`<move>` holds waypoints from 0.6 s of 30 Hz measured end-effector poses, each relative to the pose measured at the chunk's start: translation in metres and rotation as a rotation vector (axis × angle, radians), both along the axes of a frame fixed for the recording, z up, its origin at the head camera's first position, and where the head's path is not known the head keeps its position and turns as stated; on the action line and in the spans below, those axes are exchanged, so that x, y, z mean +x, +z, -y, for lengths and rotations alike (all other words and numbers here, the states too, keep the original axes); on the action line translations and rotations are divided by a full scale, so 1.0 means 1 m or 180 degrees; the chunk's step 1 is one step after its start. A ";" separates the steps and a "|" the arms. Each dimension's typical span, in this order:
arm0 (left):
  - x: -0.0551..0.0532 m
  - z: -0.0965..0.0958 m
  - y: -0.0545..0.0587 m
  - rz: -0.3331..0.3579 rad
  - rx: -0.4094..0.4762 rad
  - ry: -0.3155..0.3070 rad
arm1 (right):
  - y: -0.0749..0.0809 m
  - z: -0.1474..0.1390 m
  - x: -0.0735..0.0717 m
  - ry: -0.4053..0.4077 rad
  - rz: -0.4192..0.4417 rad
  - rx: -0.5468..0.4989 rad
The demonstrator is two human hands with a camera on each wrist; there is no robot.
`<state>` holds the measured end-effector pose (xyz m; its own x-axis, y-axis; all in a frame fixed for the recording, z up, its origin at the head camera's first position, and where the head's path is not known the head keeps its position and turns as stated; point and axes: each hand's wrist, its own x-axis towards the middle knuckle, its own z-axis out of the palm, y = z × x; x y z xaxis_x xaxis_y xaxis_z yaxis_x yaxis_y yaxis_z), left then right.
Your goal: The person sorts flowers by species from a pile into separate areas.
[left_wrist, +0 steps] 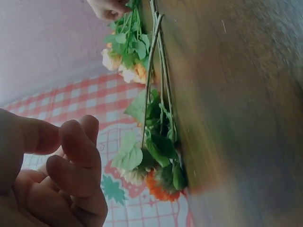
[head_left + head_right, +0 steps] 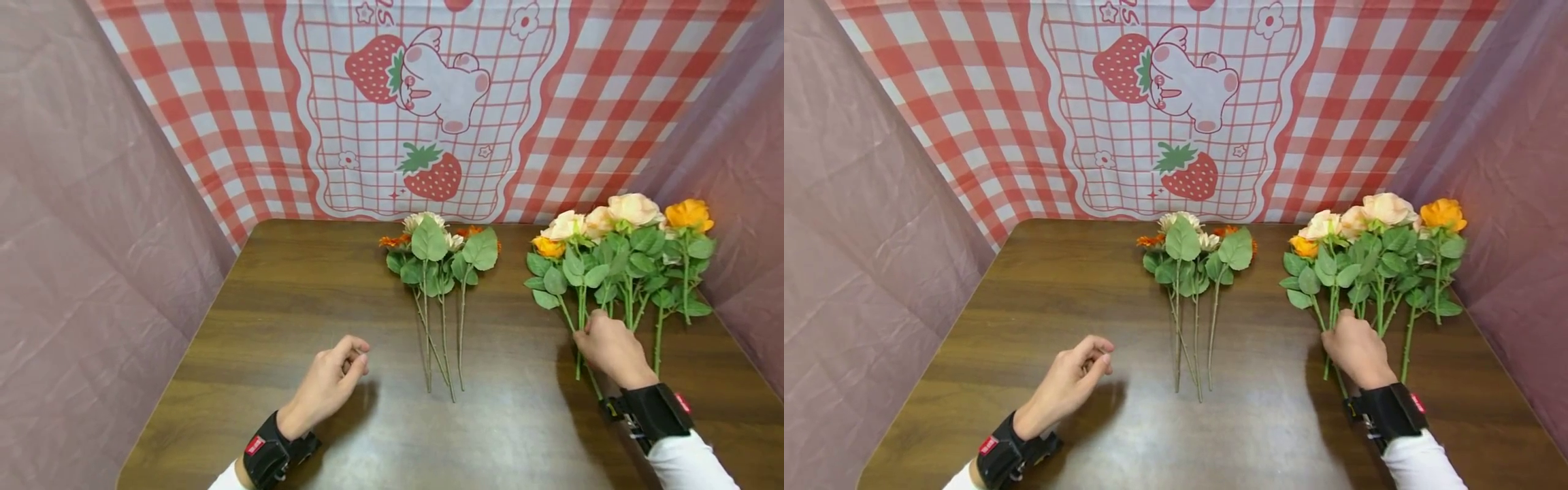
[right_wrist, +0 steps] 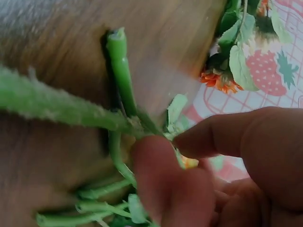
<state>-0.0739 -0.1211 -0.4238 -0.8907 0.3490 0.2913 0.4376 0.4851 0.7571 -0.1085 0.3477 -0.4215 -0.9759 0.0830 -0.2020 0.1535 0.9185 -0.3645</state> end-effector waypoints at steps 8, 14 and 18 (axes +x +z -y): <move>-0.016 0.010 0.007 0.0054 -0.0631 0.0186 | 0.013 0.025 0.015 0.0186 -0.0751 0.0220; -0.052 0.015 0.021 -0.0453 -0.1197 0.0108 | 0.014 0.076 0.000 0.0754 -0.1669 -0.0262; -0.080 0.001 0.031 -0.0583 -0.1500 -0.0216 | 0.010 0.099 -0.024 0.1070 -0.1845 -0.0488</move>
